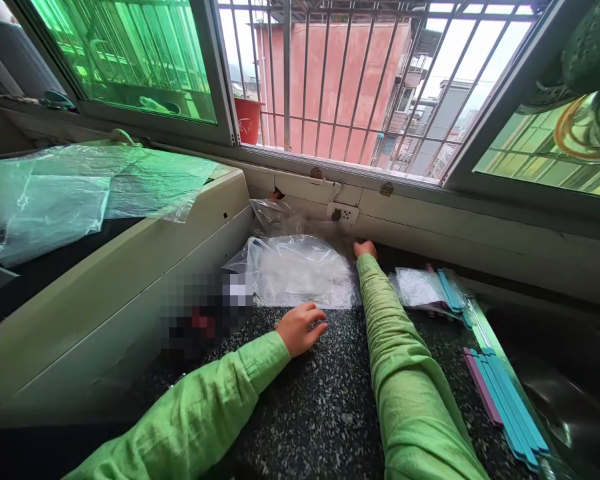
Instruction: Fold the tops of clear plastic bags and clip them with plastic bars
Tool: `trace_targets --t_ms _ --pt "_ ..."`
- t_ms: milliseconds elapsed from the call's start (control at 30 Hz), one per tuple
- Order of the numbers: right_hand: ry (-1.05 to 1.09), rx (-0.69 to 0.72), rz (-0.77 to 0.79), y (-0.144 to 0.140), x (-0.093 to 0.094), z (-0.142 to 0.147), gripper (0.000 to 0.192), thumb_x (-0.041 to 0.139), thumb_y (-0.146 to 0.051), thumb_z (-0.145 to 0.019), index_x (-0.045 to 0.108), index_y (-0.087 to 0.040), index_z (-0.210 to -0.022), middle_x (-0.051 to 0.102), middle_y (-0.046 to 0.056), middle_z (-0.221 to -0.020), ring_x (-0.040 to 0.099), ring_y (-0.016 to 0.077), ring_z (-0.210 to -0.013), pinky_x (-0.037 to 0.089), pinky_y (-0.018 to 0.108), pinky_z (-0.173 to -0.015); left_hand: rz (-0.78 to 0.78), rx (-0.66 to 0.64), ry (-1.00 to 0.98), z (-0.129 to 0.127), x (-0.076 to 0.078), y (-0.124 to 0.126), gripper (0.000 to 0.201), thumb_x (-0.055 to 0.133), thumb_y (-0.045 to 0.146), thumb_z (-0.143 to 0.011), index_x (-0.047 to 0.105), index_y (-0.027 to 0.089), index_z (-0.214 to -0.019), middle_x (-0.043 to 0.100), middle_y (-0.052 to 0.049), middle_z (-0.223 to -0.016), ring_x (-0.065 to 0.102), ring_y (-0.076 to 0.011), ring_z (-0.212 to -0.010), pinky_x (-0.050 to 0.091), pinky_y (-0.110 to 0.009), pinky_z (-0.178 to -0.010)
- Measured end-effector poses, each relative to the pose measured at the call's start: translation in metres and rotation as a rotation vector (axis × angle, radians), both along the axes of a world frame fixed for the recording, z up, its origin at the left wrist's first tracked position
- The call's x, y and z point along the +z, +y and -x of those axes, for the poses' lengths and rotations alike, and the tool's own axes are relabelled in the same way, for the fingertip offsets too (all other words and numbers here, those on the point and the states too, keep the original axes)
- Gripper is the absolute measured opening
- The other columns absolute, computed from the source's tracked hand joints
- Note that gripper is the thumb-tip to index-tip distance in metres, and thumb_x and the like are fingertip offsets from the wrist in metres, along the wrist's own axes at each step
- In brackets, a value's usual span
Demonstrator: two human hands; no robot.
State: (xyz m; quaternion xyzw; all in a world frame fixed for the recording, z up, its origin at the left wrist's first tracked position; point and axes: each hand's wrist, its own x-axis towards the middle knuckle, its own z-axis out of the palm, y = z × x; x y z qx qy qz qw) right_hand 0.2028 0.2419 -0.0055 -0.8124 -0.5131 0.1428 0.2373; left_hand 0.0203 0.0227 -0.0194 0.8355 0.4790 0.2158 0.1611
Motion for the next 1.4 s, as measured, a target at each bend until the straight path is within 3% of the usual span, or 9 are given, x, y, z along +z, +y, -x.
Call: trace_targets --t_ms 167,267,333,433,567,733,900,1100,1400 --pt "0.023 0.066 0.018 0.006 -0.002 -0.002 0.032 0.050 -0.033 -0.082 0.050 -0.016 -0.110 0.053 0.007 -0.110 0.054 0.0173 -0.096 0.047 0.036 -0.079 -0.111 0.044 -0.014 -0.040 0.071 0.069 0.025 0.042 0.030 -0.081 0.061 0.016 -0.089 0.057 -0.008 -0.090 0.054 -0.0170 -0.087 0.043 -0.027 -0.081" --pt "0.011 0.089 -0.034 0.006 -0.003 -0.007 0.033 0.048 -0.032 -0.083 0.049 -0.016 -0.112 0.053 0.008 -0.111 0.054 0.0179 -0.096 0.046 0.036 -0.079 -0.130 0.148 0.118 -0.059 0.092 0.125 0.026 0.046 0.028 -0.078 0.062 0.013 -0.092 0.056 -0.012 -0.097 0.052 -0.0212 -0.095 0.042 -0.031 -0.085" --pt "-0.015 0.100 -0.090 0.008 -0.004 -0.010 0.035 0.045 -0.026 -0.084 0.048 -0.016 -0.117 0.056 0.012 -0.111 0.054 0.0208 -0.101 0.044 0.032 -0.080 -0.110 0.202 0.213 -0.069 0.090 0.156 0.027 0.049 0.026 -0.076 0.061 0.011 -0.095 0.055 -0.015 -0.103 0.050 -0.0240 -0.100 0.042 -0.033 -0.085" --pt "-0.062 0.144 -0.136 0.015 -0.007 -0.013 0.042 0.043 -0.019 -0.081 0.045 -0.019 -0.123 0.061 0.013 -0.107 0.055 0.0232 -0.100 0.042 0.030 -0.078 -0.071 0.238 0.272 -0.082 0.070 0.187 0.030 0.050 0.022 -0.075 0.060 0.008 -0.100 0.053 -0.019 -0.110 0.048 -0.0265 -0.105 0.042 -0.035 -0.085" --pt "-0.118 0.222 -0.174 0.027 -0.019 -0.015 0.037 0.040 -0.020 -0.081 0.052 -0.021 -0.116 0.059 0.010 -0.112 0.054 0.0220 -0.103 0.040 0.028 -0.080 -0.041 0.265 0.281 -0.098 0.043 0.211 0.032 0.045 0.017 -0.076 0.058 0.005 -0.103 0.055 -0.022 -0.107 0.051 -0.0287 -0.103 0.043 -0.038 -0.082" --pt "-0.133 0.220 -0.201 0.038 -0.034 -0.020 0.034 0.033 -0.023 -0.083 0.056 -0.020 -0.109 0.057 0.008 -0.115 0.050 0.0207 -0.106 0.037 0.027 -0.083 0.018 0.280 0.298 -0.106 0.025 0.231 0.031 0.037 0.013 -0.080 0.060 0.007 -0.102 0.059 -0.021 -0.102 0.054 -0.0256 -0.101 0.044 -0.034 -0.081" --pt "-0.129 0.166 -0.193 0.038 -0.036 -0.021 0.035 0.031 -0.024 -0.084 0.057 -0.017 -0.108 0.061 0.011 -0.107 0.054 0.0213 -0.101 0.038 0.026 -0.078 0.053 0.286 0.311 -0.110 0.022 0.238 0.031 0.038 0.019 -0.083 0.062 0.009 -0.098 0.062 -0.020 -0.095 0.058 -0.0235 -0.093 0.046 -0.031 -0.077" --pt "-0.200 0.110 -0.254 0.009 -0.008 -0.019 0.033 0.038 -0.016 -0.079 0.060 -0.013 -0.103 0.065 0.014 -0.095 0.060 0.0229 -0.088 0.041 0.028 -0.071 -0.074 0.249 0.255 -0.111 0.045 0.218 0.028 0.040 0.013 -0.079 0.061 0.008 -0.097 0.063 -0.019 -0.097 0.059 -0.0246 -0.094 0.047 -0.033 -0.077" --pt "-0.224 0.188 -0.417 -0.071 0.026 -0.022 0.032 0.036 -0.019 -0.082 0.061 -0.015 -0.101 0.063 0.008 -0.102 0.056 0.0191 -0.094 0.039 0.028 -0.081 -0.209 0.124 0.297 -0.096 0.071 0.147 0.024 0.042 0.021 -0.080 0.058 0.011 -0.096 0.061 -0.015 -0.098 0.059 -0.0229 -0.093 0.047 -0.032 -0.076"
